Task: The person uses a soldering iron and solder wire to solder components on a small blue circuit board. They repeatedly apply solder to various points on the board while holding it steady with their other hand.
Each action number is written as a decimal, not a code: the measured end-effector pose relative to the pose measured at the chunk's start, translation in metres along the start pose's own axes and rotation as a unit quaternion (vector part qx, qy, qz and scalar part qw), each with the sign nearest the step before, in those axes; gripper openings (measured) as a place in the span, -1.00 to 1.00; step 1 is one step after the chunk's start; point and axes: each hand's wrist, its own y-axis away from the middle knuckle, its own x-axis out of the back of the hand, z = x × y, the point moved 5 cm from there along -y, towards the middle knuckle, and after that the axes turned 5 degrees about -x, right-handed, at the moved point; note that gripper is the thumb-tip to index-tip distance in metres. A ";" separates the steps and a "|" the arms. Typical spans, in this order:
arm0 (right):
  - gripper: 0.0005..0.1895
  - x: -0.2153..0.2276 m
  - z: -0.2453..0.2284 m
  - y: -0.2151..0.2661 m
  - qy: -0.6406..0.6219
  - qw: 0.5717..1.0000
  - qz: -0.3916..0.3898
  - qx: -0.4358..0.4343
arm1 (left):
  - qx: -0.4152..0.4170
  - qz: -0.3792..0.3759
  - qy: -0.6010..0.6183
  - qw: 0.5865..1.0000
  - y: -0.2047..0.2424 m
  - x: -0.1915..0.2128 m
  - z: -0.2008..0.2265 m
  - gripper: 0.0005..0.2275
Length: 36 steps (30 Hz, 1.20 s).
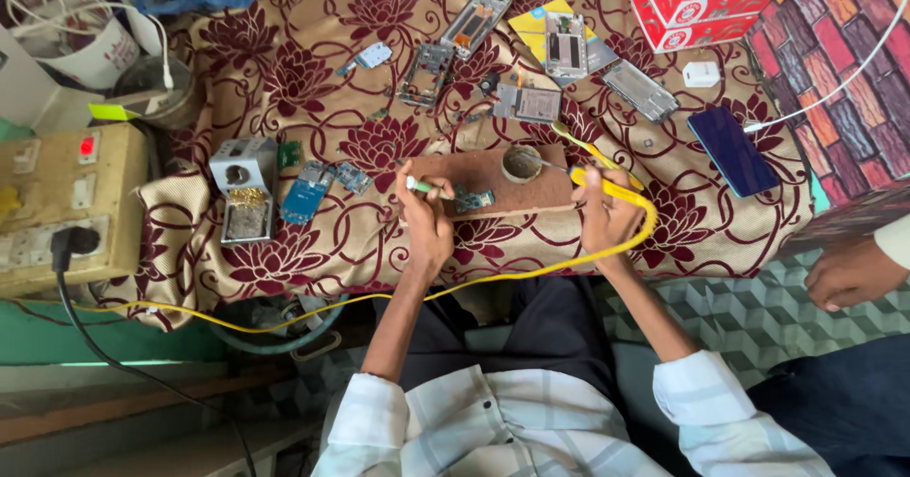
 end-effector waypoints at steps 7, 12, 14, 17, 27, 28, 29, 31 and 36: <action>-0.68 0.005 0.031 0.051 -0.172 0.985 -0.026 -0.011 | -0.033 0.002 0.003 0.999 -0.002 -0.003 0.002 -0.42; -0.66 0.006 0.049 0.085 -0.155 0.986 -0.061 -0.024 | -0.001 -0.029 0.039 0.999 0.007 -0.009 -0.008 -0.45; -0.68 0.001 0.059 0.088 -0.141 0.988 -0.055 -0.042 | 0.016 -0.025 0.029 0.999 0.005 -0.008 -0.015 -0.45; -0.73 -0.004 0.069 0.090 -0.156 0.985 -0.035 -0.070 | 0.005 0.000 0.030 1.000 0.004 -0.012 -0.019 -0.34; -0.77 -0.001 0.039 0.088 -0.056 0.994 -0.073 -0.058 | 0.022 -0.004 0.000 1.000 0.004 -0.004 -0.011 -0.35; -0.76 -0.001 0.040 0.091 -0.072 0.993 -0.075 -0.059 | 0.005 0.001 -0.005 1.000 0.006 -0.003 -0.009 -0.35; -0.75 -0.003 0.044 0.092 -0.088 0.991 -0.077 -0.058 | -0.015 0.007 -0.011 1.000 0.005 -0.003 -0.007 -0.36; -0.70 -0.006 0.050 0.098 -0.131 0.987 -0.084 -0.042 | 0.003 0.002 -0.015 1.000 0.004 -0.003 -0.009 -0.36; -0.66 -0.003 0.065 0.105 -0.155 0.986 -0.061 -0.019 | -0.018 0.016 0.097 0.995 0.002 -0.010 -0.009 -0.21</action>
